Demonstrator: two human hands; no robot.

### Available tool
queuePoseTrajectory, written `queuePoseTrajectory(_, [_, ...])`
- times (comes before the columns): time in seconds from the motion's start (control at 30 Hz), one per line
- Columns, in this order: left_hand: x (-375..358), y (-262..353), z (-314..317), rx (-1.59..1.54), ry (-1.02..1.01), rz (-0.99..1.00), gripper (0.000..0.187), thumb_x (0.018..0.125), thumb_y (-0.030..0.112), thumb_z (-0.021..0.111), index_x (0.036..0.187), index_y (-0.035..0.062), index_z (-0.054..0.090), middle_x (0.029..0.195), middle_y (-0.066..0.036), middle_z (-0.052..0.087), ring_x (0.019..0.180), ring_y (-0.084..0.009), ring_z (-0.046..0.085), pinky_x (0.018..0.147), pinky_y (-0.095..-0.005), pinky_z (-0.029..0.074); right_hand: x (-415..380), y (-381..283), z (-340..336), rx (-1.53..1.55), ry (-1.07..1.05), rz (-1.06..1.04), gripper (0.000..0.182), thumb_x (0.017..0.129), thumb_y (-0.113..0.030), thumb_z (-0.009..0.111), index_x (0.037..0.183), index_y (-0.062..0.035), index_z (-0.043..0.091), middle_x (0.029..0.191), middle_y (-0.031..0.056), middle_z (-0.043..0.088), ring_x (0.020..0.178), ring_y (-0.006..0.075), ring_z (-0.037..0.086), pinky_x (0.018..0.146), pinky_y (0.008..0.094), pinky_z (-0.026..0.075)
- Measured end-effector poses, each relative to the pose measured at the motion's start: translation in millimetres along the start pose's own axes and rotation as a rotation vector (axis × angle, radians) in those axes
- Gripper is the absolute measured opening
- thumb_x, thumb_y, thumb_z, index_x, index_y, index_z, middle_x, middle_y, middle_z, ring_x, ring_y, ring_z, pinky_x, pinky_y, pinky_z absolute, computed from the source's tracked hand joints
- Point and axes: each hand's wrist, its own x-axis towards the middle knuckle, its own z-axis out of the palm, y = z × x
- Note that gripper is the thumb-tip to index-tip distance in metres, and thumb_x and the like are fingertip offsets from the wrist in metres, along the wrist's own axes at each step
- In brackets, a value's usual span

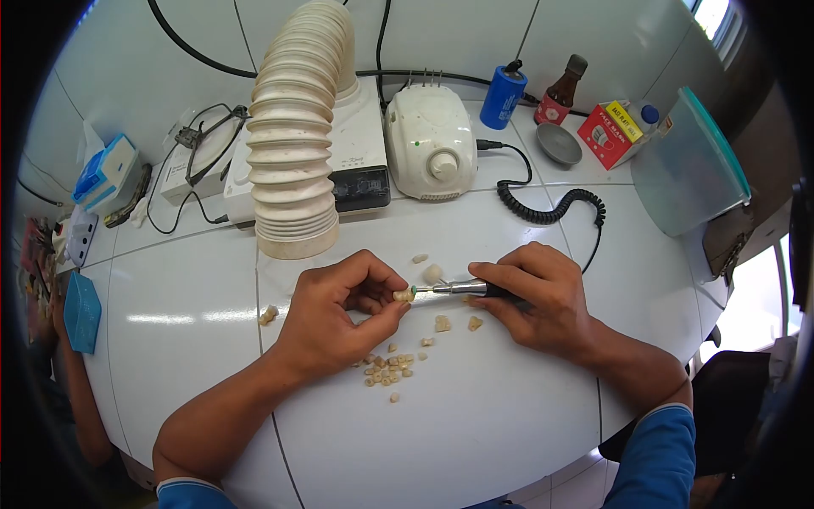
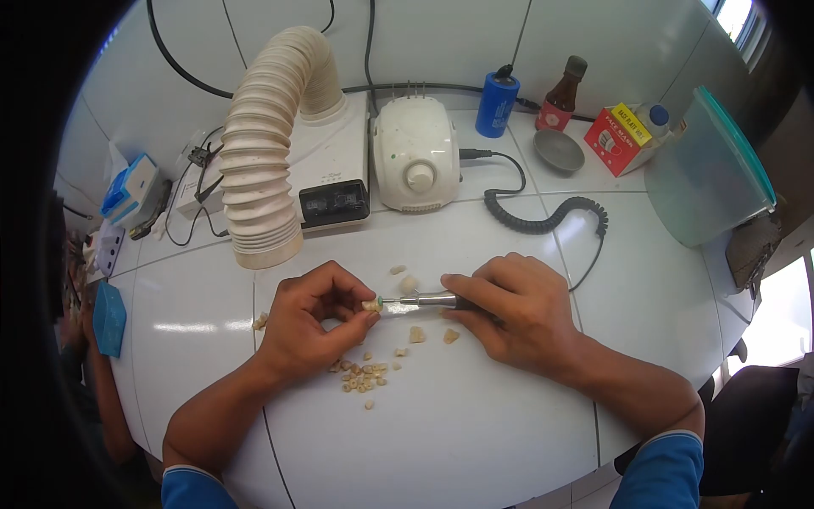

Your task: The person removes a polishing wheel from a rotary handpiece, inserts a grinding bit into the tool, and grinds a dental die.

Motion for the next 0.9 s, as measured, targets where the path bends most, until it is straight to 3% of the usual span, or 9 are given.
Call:
queuePoseTrajectory(0.27, [-0.6, -2.2, -0.5, 0.016, -0.002, 0.030, 0.015, 0.099, 0.006, 0.084, 0.109, -0.0009, 0.076, 0.101, -0.009, 0.082, 0.091, -0.0118, 0.078, 0.083, -0.0271, 0.065, -0.4, 0.8, 0.4, 0.022, 0.016, 0.011, 0.039, 0.083, -0.012, 0.097, 0.120, -0.0098, 0.086, 0.085, 0.0054, 0.070, 0.074, 0.0233, 0.066, 0.064, 0.0384, 0.049])
queuePoseTrajectory(0.33, [-0.3, -3.3, -0.2, 0.001, 0.004, 0.037, 0.014, 0.098, 0.005, 0.084, 0.108, -0.0009, 0.076, 0.100, -0.009, 0.082, 0.091, -0.0117, 0.078, 0.083, -0.0273, 0.065, 0.0, 0.7, -2.0, -0.004, -0.028, 0.000, 0.046, 0.079, -0.009, 0.100, 0.123, -0.0061, 0.087, 0.089, 0.0080, 0.076, 0.076, 0.0210, 0.068, 0.065, 0.0363, 0.052])
queuePoseTrajectory(0.53, [0.2, 1.1, -0.6, -0.002, -0.002, 0.025, 0.015, 0.096, -0.001, 0.084, 0.108, -0.0015, 0.075, 0.098, -0.008, 0.080, 0.091, -0.0113, 0.078, 0.082, -0.0269, 0.065, 0.5, -1.2, -0.9, 0.007, -0.006, 0.008, 0.039, 0.082, -0.012, 0.097, 0.119, -0.0093, 0.086, 0.086, 0.0060, 0.071, 0.074, 0.0235, 0.066, 0.064, 0.0384, 0.050])
queuePoseTrajectory(0.9, [-0.5, 0.8, -0.3, 0.000, 0.005, 0.038, 0.015, 0.096, -0.001, 0.084, 0.107, -0.0018, 0.075, 0.097, -0.009, 0.080, 0.090, -0.0116, 0.078, 0.082, -0.0269, 0.065, 0.4, -0.7, -0.9, -0.002, -0.011, -0.002, 0.043, 0.079, -0.011, 0.099, 0.121, -0.0078, 0.087, 0.087, 0.0065, 0.073, 0.075, 0.0219, 0.067, 0.064, 0.0371, 0.050])
